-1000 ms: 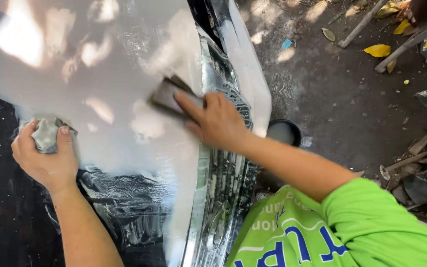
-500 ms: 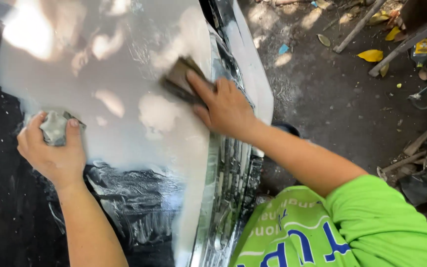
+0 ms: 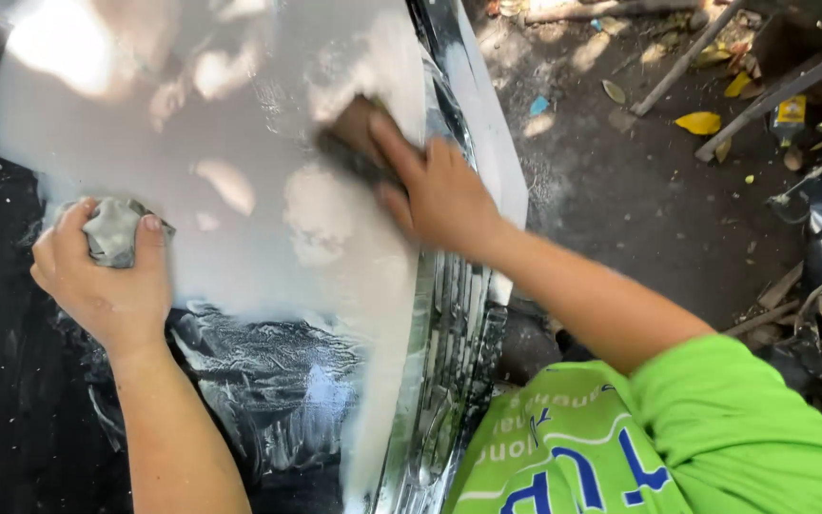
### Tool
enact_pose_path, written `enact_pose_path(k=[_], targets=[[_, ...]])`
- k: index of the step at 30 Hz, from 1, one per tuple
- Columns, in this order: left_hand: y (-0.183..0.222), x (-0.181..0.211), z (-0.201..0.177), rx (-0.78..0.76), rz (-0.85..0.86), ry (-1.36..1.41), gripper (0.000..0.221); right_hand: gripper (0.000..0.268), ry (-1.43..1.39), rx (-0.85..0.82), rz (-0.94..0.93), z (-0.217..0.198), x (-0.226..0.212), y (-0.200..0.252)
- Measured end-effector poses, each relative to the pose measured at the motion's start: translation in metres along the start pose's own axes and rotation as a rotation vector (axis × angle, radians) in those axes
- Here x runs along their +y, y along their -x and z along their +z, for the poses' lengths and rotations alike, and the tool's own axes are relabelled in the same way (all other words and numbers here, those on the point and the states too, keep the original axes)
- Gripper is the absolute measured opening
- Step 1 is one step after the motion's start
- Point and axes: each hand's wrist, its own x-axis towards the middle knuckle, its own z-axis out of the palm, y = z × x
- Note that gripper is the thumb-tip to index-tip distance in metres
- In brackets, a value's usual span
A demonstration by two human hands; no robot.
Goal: Sand and wipe the hood of a car using a sanding block and a wet cloth.
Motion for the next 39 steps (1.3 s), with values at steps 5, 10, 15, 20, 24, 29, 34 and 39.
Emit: enact_pose_path(k=[5,10,15,20,24,29,34,39], targets=[[0.004,-0.003,0.001,0.004,-0.032,0.002,0.047,0.062,0.117,0.281,0.156,0.032,0.064,-0.117],[0.000,0.001,0.001,0.040,-0.028,0.004,0.050,0.072,0.018,0.206,-0.003,-0.006,-0.009,0.008],[0.001,0.003,-0.002,-0.007,-0.075,-0.022,0.049,0.080,0.010,-0.048,-0.026,-0.001,0.008,-0.002],[0.000,0.017,-0.009,0.016,-0.092,0.025,0.051,0.069,0.218,0.374,-0.064,0.035,0.079,-0.127],[-0.003,0.008,0.002,0.018,-0.092,0.008,0.052,0.075,0.038,0.157,0.058,-0.016,0.000,-0.032],[0.001,0.015,-0.005,-0.004,-0.143,0.019,0.053,0.074,0.163,0.092,-0.124,0.002,0.002,-0.004],[-0.003,0.014,-0.004,0.030,-0.143,0.015,0.052,0.046,0.200,0.118,0.044,0.012,0.065,-0.163],[-0.003,0.016,-0.005,0.020,-0.111,-0.012,0.053,0.075,0.209,0.170,-0.039,-0.010,-0.002,-0.031]])
